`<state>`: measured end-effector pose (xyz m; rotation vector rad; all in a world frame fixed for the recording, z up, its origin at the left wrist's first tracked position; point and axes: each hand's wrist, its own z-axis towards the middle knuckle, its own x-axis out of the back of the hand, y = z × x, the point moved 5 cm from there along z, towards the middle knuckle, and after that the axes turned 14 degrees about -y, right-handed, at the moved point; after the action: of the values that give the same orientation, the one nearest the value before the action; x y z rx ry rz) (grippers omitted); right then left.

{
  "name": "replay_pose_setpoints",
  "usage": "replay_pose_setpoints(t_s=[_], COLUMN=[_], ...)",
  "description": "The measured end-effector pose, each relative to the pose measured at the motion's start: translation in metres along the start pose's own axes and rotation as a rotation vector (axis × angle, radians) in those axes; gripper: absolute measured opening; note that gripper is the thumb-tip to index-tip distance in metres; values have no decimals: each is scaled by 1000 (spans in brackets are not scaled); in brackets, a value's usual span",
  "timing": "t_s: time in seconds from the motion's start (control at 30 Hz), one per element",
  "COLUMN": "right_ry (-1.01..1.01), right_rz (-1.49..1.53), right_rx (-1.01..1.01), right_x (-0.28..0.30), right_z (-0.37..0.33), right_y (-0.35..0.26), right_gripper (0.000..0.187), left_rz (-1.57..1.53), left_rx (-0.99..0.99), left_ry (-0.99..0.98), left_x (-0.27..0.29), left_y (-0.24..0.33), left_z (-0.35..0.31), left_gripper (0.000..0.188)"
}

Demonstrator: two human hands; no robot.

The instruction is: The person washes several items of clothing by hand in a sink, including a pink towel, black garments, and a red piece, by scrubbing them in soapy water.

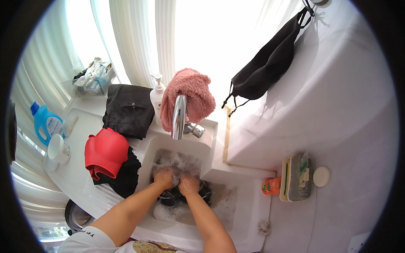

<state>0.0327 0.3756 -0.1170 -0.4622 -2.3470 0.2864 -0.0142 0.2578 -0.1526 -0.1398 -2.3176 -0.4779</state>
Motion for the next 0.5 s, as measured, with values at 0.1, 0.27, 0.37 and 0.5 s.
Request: replay_pose_setpoints(t_s=[0.1, 0.27, 0.37, 0.5], right_ry=[384, 284, 251, 494], right_rz=[829, 879, 1170, 1223], right_rx=[159, 544, 641, 655], right_x=[-3, -18, -16, 39], right_z=[4, -25, -29, -94], right_y=[40, -1, 2, -19], right_gripper=[59, 88, 67, 41], left_rz=[-173, -672, -843, -685], left_rx=[-77, -269, -384, -476], left_ry=[488, 364, 159, 703], left_x=[8, 27, 40, 53], left_y=[4, 33, 36, 11], left_z=[-34, -84, -111, -157], left_gripper=[27, 39, 44, 62])
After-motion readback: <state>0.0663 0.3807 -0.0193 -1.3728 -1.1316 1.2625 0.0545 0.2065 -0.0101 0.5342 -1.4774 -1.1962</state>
